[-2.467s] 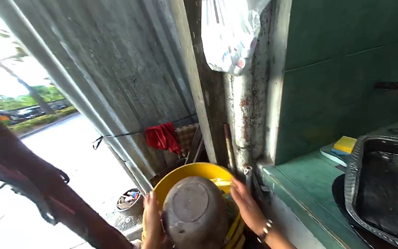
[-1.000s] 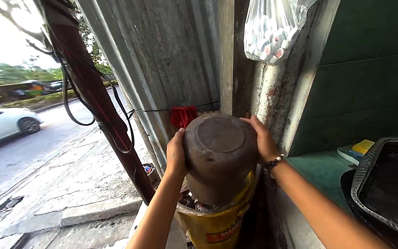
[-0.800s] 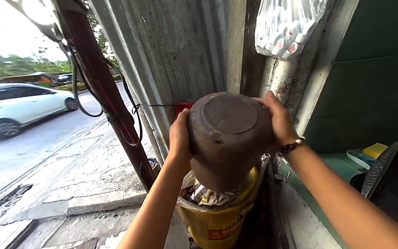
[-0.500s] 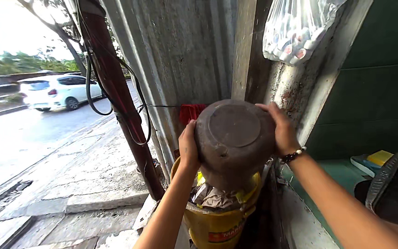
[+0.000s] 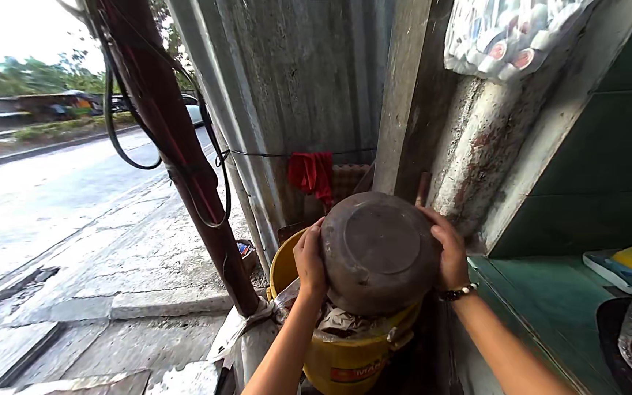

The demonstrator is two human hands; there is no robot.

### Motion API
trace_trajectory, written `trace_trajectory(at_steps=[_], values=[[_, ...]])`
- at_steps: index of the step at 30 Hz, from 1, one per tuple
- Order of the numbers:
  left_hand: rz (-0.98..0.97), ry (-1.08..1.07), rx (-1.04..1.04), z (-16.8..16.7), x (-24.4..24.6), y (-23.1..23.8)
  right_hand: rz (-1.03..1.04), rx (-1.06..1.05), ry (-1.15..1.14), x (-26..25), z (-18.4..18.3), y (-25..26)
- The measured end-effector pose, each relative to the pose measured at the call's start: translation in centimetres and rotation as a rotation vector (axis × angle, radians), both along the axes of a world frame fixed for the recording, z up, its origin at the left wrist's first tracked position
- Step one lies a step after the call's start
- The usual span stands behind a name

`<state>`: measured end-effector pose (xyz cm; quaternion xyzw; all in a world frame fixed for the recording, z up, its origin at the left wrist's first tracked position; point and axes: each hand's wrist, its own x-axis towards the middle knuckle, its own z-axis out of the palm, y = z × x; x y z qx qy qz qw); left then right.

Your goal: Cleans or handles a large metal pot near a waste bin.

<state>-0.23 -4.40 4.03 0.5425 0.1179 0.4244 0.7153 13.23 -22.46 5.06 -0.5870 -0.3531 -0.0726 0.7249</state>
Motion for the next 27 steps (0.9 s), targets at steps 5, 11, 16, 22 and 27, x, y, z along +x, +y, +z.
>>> trace_trajectory(at_steps=[5, 11, 16, 22, 27], values=[[0.043, -0.012, 0.095, -1.7, 0.9, 0.8, -0.014, -0.027, 0.005, 0.2, -2.4, 0.7], [0.194, 0.033, -0.002, -4.4, 1.1, 2.0, -0.017, -0.095, 0.056, 0.7, -4.1, 2.9], [0.205, 0.051, 0.033, -5.2, 1.5, 1.4, -0.039, -0.127, 0.1, 1.5, -5.6, 2.3], [0.167, 0.027, 0.075, 2.9, 0.2, -1.2, -0.068, -0.047, 0.055, 0.8, 1.1, -0.3], [0.15, -0.063, 0.155, 7.3, -2.1, -3.1, -0.038, 0.083, 0.014, -2.3, 5.7, -2.8]])
